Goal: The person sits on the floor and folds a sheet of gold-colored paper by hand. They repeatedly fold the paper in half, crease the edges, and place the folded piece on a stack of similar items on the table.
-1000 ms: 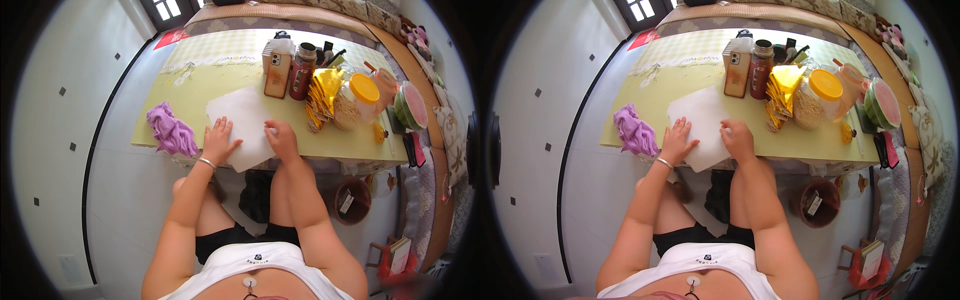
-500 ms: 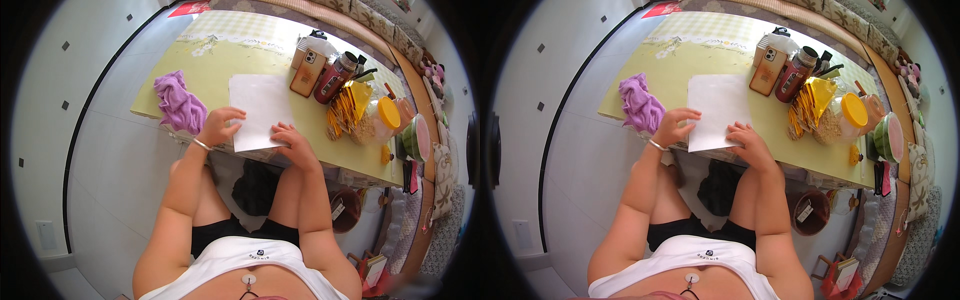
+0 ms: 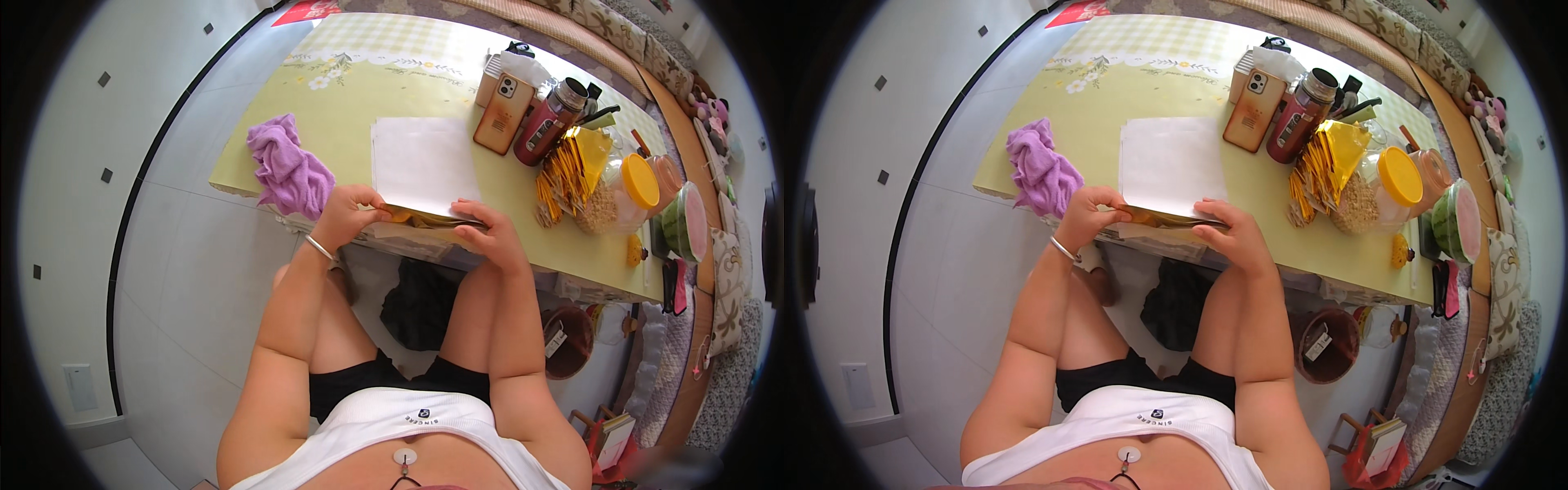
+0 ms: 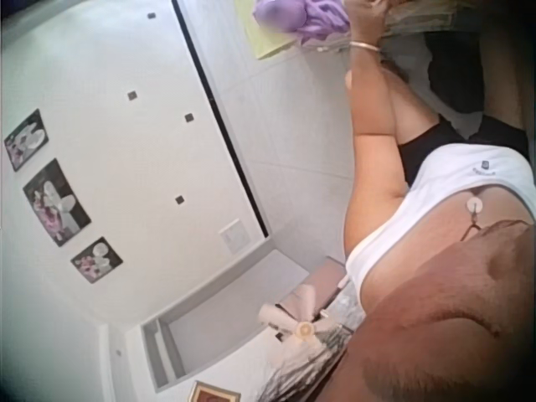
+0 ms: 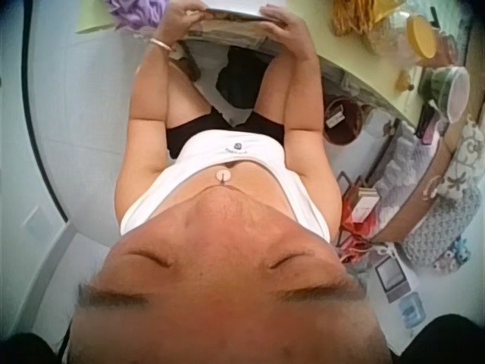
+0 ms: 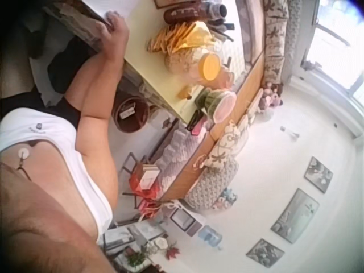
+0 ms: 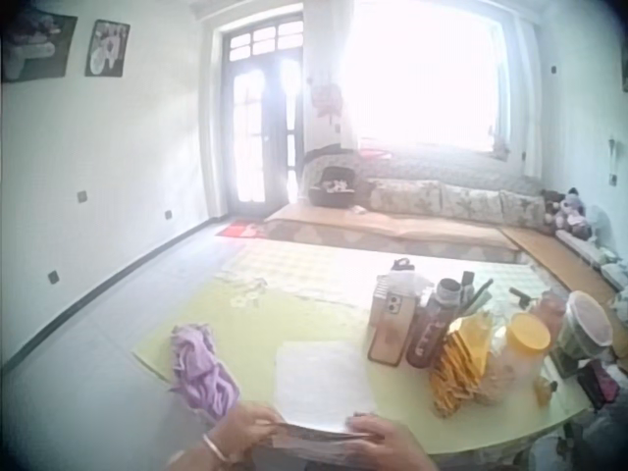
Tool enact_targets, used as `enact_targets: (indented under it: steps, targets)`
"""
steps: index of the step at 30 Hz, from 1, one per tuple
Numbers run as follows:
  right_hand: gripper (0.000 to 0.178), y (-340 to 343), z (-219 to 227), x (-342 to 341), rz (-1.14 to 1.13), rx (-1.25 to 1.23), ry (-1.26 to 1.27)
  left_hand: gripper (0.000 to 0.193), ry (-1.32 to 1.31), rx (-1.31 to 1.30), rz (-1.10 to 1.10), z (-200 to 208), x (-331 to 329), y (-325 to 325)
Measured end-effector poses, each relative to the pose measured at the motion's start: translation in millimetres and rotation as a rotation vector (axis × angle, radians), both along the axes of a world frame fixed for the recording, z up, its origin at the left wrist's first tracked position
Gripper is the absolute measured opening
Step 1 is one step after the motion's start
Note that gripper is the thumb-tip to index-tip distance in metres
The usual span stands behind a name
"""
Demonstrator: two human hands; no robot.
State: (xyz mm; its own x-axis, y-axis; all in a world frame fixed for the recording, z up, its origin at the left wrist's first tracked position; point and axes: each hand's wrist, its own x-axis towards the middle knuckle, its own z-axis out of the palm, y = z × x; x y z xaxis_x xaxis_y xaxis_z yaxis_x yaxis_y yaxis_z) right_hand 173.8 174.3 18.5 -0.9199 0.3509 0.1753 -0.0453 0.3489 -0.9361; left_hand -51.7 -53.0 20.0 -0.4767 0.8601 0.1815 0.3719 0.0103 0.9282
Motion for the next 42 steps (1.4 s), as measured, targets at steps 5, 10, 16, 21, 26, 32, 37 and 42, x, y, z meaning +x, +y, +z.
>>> enact_targets:
  steps: [5,10,16,21,26,32,37,42]
  targets:
    - [0.033,13,-8,3,-0.128,-0.240,0.032,0.006,-0.281,-0.043,0.035,-4,-2,6]
    - [0.027,21,-15,-3,-0.206,0.031,0.055,0.017,-0.370,-0.078,0.143,13,1,3]
    - [0.016,26,-21,-19,-0.390,0.182,-0.055,0.019,-0.054,-0.081,0.111,1,5,2]
    - [0.025,22,-34,-39,-0.552,0.582,-0.086,0.017,0.237,-0.066,0.364,-21,-4,18]
    - [0.026,8,-34,-55,-0.805,0.777,-0.174,0.020,0.544,-0.109,0.556,-24,8,36]
    - [0.028,2,-28,-49,-0.750,0.693,-0.119,0.018,0.535,-0.013,0.476,-27,13,26]
    - [0.032,-2,-26,-38,-0.691,0.641,-0.134,0.021,0.539,-0.125,0.521,-22,22,9]
    - [0.031,-1,-23,-51,-0.751,0.714,-0.250,0.026,0.589,-0.143,0.569,-19,25,16]
